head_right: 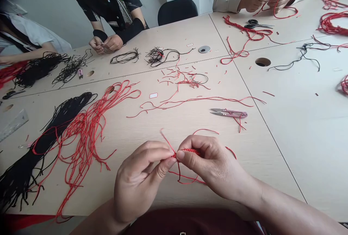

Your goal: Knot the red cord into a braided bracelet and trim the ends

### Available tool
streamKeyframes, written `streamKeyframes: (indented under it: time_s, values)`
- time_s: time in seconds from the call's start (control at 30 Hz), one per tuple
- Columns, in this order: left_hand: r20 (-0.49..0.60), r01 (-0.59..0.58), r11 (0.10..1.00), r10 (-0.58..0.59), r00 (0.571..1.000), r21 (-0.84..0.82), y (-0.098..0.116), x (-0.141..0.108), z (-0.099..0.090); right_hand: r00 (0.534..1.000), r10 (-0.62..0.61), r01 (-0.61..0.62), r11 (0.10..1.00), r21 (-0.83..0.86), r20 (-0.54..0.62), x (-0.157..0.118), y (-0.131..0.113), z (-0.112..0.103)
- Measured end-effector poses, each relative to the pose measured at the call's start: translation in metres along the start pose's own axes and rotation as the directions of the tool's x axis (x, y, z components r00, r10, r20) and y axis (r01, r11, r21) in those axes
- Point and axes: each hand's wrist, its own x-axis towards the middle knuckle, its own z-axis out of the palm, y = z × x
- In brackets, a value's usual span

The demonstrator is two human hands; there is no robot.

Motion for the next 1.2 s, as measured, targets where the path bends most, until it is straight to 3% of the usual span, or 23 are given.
streamKeyframes:
  time_s: [0.1, 0.17, 0.3, 0.47, 0.6, 0.7, 0.77, 0.9, 0.93, 0.97, 1.03, 1.2]
  values:
    - [-0.016, -0.142, 0.98, 0.146, 0.989, 0.14, -0.001, -0.001, 0.0, 1.0, -0.016, 0.016, 0.999, -0.031, 0.0, 0.0, 0.002, 0.0]
    - [-0.003, -0.074, 0.992, 0.075, 0.997, 0.1, -0.002, 0.001, 0.0, 0.998, -0.052, 0.05, 0.994, -0.094, -0.02, -0.001, 0.003, -0.001]
    - [0.083, 0.123, 0.983, -0.112, 0.99, -0.136, -0.005, 0.003, 0.001, 0.997, -0.05, 0.037, 0.978, -0.207, -0.059, -0.002, 0.003, -0.001]
    - [0.044, 0.266, 0.93, -0.264, 0.964, -0.254, -0.004, 0.005, 0.002, 0.998, 0.037, -0.034, 0.997, -0.07, 0.046, -0.001, 0.003, 0.003]
    - [0.187, 0.449, 0.811, -0.408, 0.894, -0.374, -0.003, 0.008, 0.001, 0.999, 0.054, -0.054, 0.993, -0.104, -0.002, -0.001, 0.002, 0.007]
    - [0.228, 0.502, 0.761, -0.447, 0.865, -0.411, -0.004, 0.01, 0.0, 0.999, 0.038, -0.041, 0.98, -0.193, -0.016, -0.002, 0.003, 0.008]
    - [0.269, 0.562, 0.675, -0.497, 0.825, -0.478, -0.007, 0.011, -0.001, 0.999, 0.035, -0.032, 0.962, -0.269, 0.004, -0.004, 0.004, 0.007]
    - [0.474, 0.735, 0.313, -0.6, 0.644, -0.602, -0.013, 0.015, -0.002, 0.998, -0.026, 0.048, 0.916, -0.397, 0.059, -0.006, 0.007, 0.007]
    - [0.514, 0.757, 0.263, -0.599, 0.614, -0.599, -0.014, 0.016, -0.002, 0.997, -0.038, 0.061, 0.914, -0.401, 0.065, -0.006, 0.007, 0.007]
    - [0.533, 0.767, 0.252, -0.592, 0.605, -0.59, -0.014, 0.017, -0.003, 0.997, -0.036, 0.058, 0.917, -0.395, 0.064, -0.006, 0.007, 0.007]
    - [0.528, 0.765, 0.309, -0.577, 0.624, -0.565, -0.014, 0.018, -0.005, 0.999, -0.008, 0.021, 0.925, -0.379, 0.036, -0.005, 0.007, 0.006]
    - [0.425, 0.675, 0.593, -0.524, 0.738, -0.44, -0.01, 0.017, -0.01, 0.999, 0.042, -0.037, 0.922, -0.386, 0.006, -0.003, 0.006, 0.003]
